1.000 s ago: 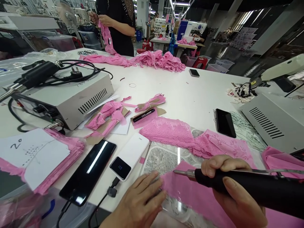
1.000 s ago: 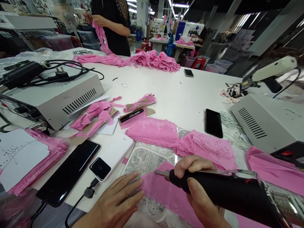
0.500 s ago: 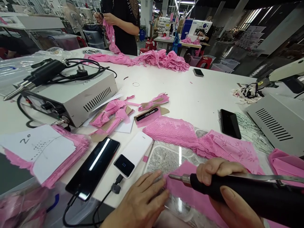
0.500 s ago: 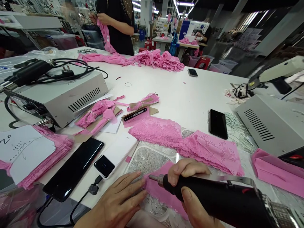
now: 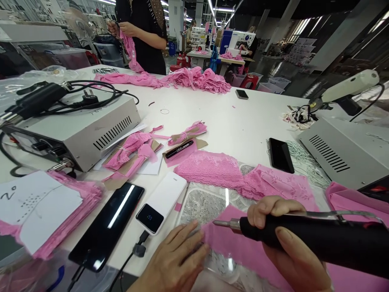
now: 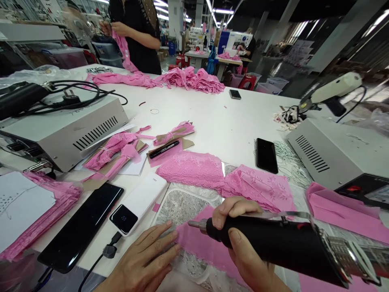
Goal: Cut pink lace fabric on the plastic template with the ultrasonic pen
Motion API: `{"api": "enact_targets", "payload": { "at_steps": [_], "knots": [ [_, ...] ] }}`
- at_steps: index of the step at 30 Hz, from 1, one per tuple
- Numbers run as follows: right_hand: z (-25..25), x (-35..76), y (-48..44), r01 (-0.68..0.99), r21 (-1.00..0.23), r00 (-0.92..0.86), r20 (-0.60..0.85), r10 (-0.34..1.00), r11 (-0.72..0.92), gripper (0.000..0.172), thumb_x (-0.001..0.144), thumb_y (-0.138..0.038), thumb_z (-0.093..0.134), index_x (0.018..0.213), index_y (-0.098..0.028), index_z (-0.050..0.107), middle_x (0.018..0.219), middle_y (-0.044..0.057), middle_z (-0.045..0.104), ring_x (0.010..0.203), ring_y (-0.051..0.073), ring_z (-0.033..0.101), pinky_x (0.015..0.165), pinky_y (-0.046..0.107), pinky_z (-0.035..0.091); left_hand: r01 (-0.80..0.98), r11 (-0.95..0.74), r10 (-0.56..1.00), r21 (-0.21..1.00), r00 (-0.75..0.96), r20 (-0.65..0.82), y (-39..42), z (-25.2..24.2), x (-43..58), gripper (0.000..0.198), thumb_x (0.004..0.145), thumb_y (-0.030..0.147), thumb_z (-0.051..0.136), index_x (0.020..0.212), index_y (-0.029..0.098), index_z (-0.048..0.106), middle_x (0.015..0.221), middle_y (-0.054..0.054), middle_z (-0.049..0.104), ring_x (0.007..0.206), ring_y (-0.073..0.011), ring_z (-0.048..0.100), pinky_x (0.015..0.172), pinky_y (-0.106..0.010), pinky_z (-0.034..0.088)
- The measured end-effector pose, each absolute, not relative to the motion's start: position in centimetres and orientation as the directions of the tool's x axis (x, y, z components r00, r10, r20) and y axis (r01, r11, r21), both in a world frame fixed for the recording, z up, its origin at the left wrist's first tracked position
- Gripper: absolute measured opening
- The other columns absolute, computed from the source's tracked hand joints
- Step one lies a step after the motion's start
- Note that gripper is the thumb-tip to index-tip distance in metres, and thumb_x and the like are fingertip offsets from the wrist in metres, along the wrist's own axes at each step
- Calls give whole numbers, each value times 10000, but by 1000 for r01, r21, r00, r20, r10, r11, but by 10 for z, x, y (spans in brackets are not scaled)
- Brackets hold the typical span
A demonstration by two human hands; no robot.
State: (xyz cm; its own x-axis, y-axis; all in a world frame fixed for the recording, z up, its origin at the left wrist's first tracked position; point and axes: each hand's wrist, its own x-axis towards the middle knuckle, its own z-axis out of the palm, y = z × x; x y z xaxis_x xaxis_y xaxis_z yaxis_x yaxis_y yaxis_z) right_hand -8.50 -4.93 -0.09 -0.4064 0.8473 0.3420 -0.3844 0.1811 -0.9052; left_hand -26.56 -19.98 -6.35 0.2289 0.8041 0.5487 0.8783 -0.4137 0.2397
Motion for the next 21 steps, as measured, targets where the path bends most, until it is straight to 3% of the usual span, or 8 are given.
{"api": "enact_targets", "payload": {
  "at_steps": [21],
  "knots": [
    [-12,-89,-52,-374,-896,-451,403,797,241,98,882,-329,647,891,-251,588,809,9,551,627,133,567,591,315,552,881,-429,779,199,250,574,-198,-71,-267,315,873,100,581,1181,136,638,1134,-126,717,1272,-261,567,1025,-369,520]
  ]
}}
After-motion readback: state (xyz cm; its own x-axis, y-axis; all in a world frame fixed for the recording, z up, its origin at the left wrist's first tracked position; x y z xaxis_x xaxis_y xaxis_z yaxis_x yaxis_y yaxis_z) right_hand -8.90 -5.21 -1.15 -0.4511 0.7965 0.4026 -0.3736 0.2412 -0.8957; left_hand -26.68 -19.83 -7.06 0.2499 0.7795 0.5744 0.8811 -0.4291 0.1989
